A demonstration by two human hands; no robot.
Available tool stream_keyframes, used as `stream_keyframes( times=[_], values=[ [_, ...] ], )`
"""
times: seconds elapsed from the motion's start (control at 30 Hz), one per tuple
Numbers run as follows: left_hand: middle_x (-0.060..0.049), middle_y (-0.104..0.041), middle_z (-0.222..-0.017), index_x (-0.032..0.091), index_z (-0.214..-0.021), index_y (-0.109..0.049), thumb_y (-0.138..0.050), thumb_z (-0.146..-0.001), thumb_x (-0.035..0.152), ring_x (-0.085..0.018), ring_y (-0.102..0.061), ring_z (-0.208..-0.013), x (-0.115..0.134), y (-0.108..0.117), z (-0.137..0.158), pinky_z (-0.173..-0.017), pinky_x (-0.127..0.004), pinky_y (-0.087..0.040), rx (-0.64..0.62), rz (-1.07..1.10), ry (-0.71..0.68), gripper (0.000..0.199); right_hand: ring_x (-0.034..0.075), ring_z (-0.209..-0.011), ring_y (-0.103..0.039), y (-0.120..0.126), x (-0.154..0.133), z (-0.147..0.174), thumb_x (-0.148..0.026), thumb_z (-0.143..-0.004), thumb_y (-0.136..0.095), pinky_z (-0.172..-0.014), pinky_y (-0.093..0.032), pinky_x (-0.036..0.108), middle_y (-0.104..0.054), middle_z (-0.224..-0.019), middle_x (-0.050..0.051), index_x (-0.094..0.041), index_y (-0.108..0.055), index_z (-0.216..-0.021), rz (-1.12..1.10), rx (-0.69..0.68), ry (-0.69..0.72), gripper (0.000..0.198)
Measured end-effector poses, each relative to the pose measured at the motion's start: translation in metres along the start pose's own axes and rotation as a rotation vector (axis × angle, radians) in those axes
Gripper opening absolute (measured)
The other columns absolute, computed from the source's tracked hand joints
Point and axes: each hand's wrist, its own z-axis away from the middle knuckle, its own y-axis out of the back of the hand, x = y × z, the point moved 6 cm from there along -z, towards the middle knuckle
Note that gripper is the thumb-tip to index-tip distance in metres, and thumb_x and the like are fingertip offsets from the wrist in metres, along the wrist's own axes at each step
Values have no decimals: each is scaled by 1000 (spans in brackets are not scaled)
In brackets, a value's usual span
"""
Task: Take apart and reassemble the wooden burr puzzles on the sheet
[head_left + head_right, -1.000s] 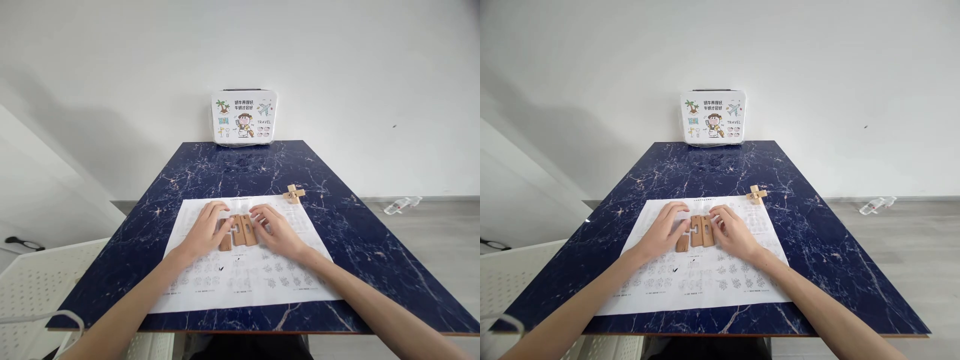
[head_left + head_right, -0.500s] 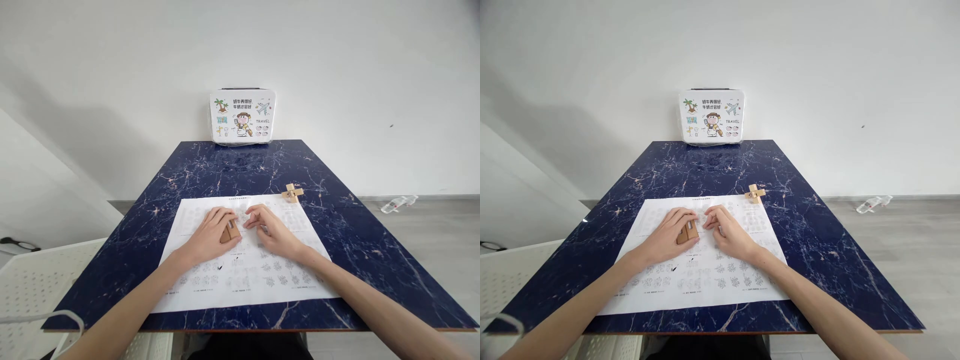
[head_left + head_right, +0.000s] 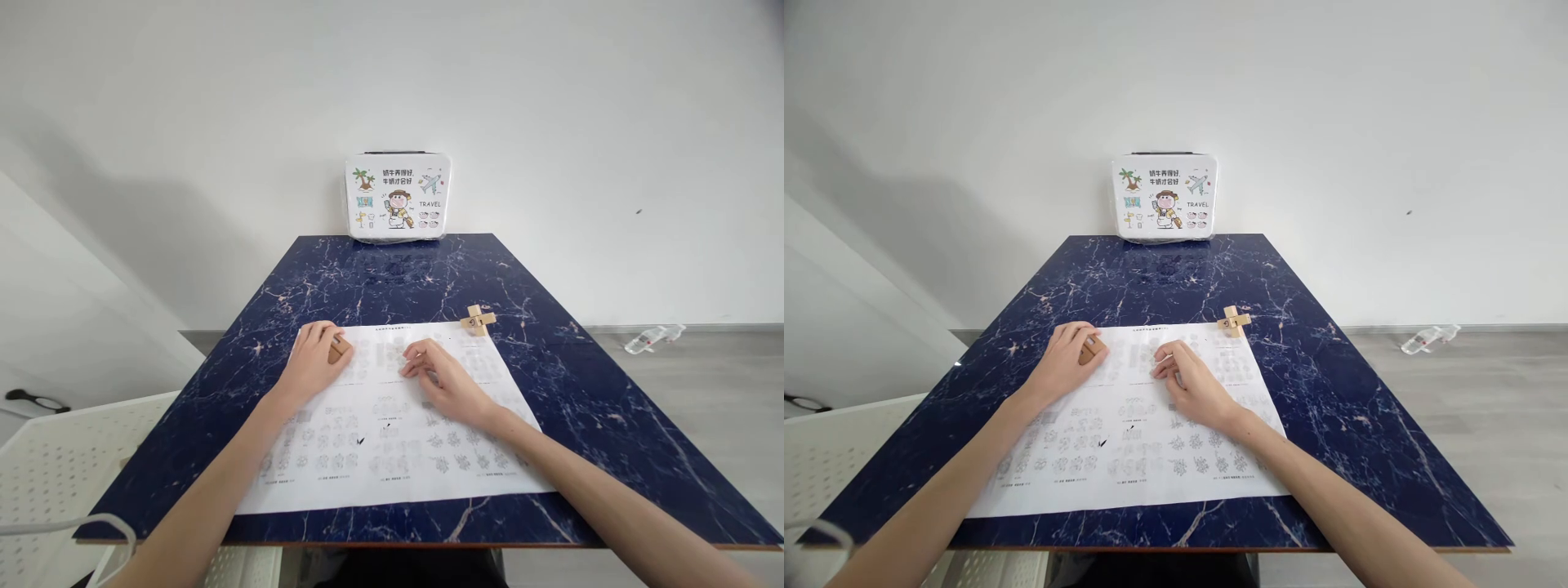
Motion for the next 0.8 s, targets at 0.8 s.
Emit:
stream_keyframes(
  times=[0.8],
  values=[
    [-7, -69, -104, 23, -103, -65, -47, -105, 29, -24, -66, -96, 37, 14, 7, -89, -40, -52, -23, 22, -269, 20, 17, -65, -67, 45, 32, -5, -42, -99, -54, -52, -50, 29, -63, -102, 2, -27, -37, -131, -127, 438, -211, 40]
  ],
)
